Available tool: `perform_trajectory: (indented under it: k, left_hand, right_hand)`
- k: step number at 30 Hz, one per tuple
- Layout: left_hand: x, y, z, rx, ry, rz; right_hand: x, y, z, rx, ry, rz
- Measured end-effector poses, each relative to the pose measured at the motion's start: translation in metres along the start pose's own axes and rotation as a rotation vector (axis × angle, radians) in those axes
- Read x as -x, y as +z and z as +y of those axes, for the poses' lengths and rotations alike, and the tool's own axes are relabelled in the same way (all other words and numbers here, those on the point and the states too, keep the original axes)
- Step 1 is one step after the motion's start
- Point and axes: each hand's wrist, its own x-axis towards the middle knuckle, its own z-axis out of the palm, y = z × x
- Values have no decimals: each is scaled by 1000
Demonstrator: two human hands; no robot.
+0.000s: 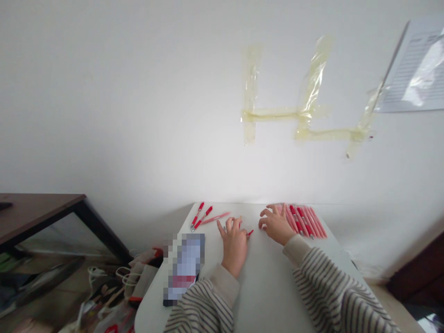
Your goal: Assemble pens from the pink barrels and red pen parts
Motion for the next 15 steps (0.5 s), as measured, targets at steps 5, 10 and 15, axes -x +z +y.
perform_trajectory:
  k: [5, 10, 15]
  left_hand:
    - [-1, 3, 5, 4, -13, 10]
    - [-6, 9, 10, 20, -35, 14]
    - [-10, 14, 14, 35, -26, 28]
  right_hand:
    - [2, 1, 3, -25, 20, 1]
    - [3, 1, 4, -53, 39, -4]
    - [4, 3, 5, -74, 39, -32]
